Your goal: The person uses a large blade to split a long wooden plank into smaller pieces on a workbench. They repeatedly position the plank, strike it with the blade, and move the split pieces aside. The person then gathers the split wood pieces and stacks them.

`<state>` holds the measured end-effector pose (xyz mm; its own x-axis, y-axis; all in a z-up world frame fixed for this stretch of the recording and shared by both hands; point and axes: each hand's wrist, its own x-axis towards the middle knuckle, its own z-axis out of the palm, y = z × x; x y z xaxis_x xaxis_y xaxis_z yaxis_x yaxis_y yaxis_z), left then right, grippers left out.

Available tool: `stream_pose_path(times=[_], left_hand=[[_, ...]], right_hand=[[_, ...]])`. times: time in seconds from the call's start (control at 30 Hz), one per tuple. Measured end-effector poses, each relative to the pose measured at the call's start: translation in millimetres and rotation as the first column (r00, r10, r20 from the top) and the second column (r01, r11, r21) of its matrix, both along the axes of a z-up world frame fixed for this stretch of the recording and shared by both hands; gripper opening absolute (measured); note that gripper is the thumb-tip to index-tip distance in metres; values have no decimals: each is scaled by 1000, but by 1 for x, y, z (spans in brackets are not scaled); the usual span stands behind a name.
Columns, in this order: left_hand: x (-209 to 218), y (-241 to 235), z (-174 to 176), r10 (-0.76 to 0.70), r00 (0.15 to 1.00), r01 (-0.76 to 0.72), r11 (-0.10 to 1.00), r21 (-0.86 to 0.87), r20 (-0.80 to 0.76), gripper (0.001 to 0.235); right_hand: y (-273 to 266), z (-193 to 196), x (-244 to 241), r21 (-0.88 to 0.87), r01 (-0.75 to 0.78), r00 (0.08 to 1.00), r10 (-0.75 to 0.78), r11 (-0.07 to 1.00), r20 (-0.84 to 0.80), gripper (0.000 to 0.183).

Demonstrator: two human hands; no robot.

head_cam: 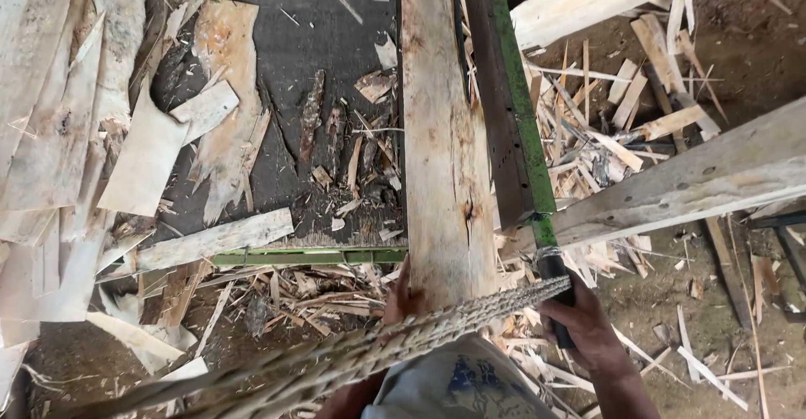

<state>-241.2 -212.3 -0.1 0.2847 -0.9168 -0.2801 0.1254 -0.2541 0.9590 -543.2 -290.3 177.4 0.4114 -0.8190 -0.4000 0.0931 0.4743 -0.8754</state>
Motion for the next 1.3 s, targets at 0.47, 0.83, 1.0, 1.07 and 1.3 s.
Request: stream_pose_path(times=[0.47, 0.83, 1.0, 1.07, 1.3], left_hand=[[-55, 1, -120, 9, 476, -337, 926, -172, -879, 115], [-57, 15, -12, 135, 945, -139, 990, 9, -298, 79], [-56, 7, -23, 156, 951, -125, 984, 129, -269, 80], [-65, -2, -48, 219, 831, -248, 969, 12, -511, 86], [-68, -12, -68, 200, 727, -300, 953, -42, -657, 87]], right_hand=[[-3, 42, 17, 16, 20, 944, -13, 1000, -331, 55], [-8, 58, 17, -10, -2, 937, -2, 1000, -349, 68], [-6, 48, 12, -4, 11, 951, -12, 1000, -308, 68], [-7, 46, 10, 13, 45, 953, -40, 999, -302, 69], [-8, 43, 6, 27, 60, 945, -49, 998, -323, 73]])
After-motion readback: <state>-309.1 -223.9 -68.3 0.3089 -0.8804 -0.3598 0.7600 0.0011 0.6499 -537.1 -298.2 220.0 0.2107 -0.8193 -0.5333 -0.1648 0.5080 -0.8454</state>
